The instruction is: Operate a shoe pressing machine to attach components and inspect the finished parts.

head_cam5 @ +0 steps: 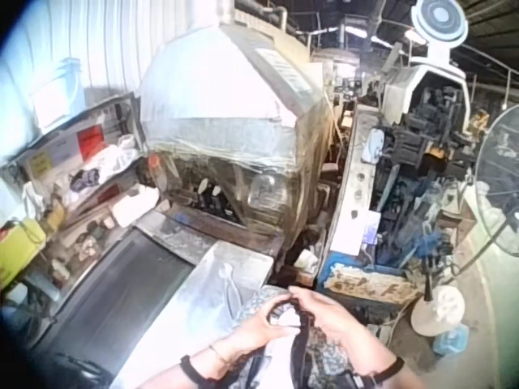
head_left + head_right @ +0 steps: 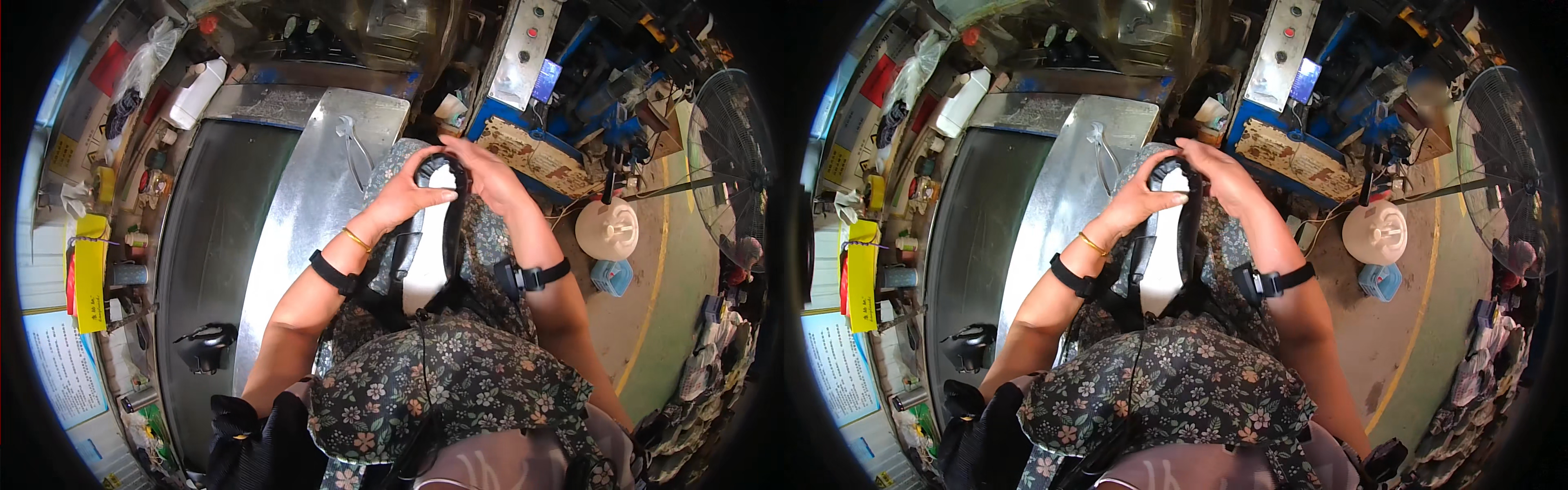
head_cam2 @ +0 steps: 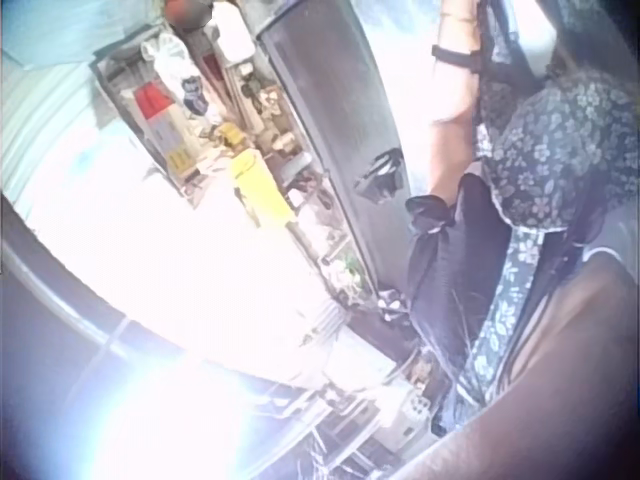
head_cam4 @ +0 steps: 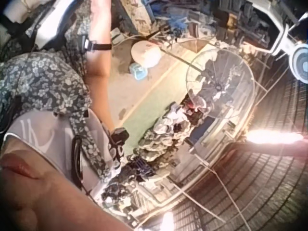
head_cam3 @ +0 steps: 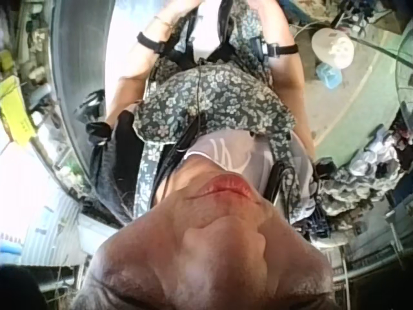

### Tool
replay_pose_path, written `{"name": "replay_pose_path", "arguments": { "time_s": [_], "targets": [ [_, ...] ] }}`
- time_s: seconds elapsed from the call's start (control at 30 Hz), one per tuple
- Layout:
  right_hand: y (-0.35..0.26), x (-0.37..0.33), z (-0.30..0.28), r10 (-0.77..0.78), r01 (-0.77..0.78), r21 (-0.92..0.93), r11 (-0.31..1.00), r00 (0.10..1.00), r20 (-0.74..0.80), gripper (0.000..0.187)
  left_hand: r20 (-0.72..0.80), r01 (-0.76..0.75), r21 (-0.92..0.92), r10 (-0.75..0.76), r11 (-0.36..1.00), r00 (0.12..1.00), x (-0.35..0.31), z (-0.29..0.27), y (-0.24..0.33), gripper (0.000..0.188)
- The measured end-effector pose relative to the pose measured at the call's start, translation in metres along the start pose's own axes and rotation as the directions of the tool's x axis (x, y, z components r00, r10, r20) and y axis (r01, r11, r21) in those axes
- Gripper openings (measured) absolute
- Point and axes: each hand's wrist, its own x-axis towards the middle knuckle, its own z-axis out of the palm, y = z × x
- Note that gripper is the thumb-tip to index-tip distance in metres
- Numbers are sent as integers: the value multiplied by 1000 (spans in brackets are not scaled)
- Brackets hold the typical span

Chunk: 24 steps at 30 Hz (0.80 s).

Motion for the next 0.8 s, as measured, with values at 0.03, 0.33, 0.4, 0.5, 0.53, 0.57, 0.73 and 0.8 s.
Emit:
{"name": "replay_pose_path", "arguments": {
  "time_s": [0.03,0.33,0.4,0.5,0.53,0.57,0.73,0.8],
  "targets": [
    [-1,4,-1,-123,106,-301,948,992,-37,42,20,-107,96,106,990,994,1,2,-3,88],
    [-13,-57,-50,-263,241,205,948,961,86,53,104,-393,673,446,627,889,-25,65,50,88],
    [-16,-88,-79,-193,163,189,968,969,153,75,265,-553,291,489,781,831,-41,80,65,83],
    [-14,-137,-106,249,-240,-65,969,934,255,70,416,-532,-26,493,846,764,-49,80,70,52],
    [0,-149,-101,297,-316,79,945,936,190,70,382,-530,35,478,848,791,-48,70,66,44],
    [11,-164,-94,332,-343,264,901,939,86,69,346,-528,123,463,840,816,-46,54,59,37],
    [37,-162,-65,302,-191,397,898,923,-238,65,-375,-103,-67,71,992,924,-60,-21,17,20],
    [29,-125,-53,165,-57,418,907,960,-226,60,-622,-85,-83,15,993,783,-78,-47,1,19]
  ]
}}
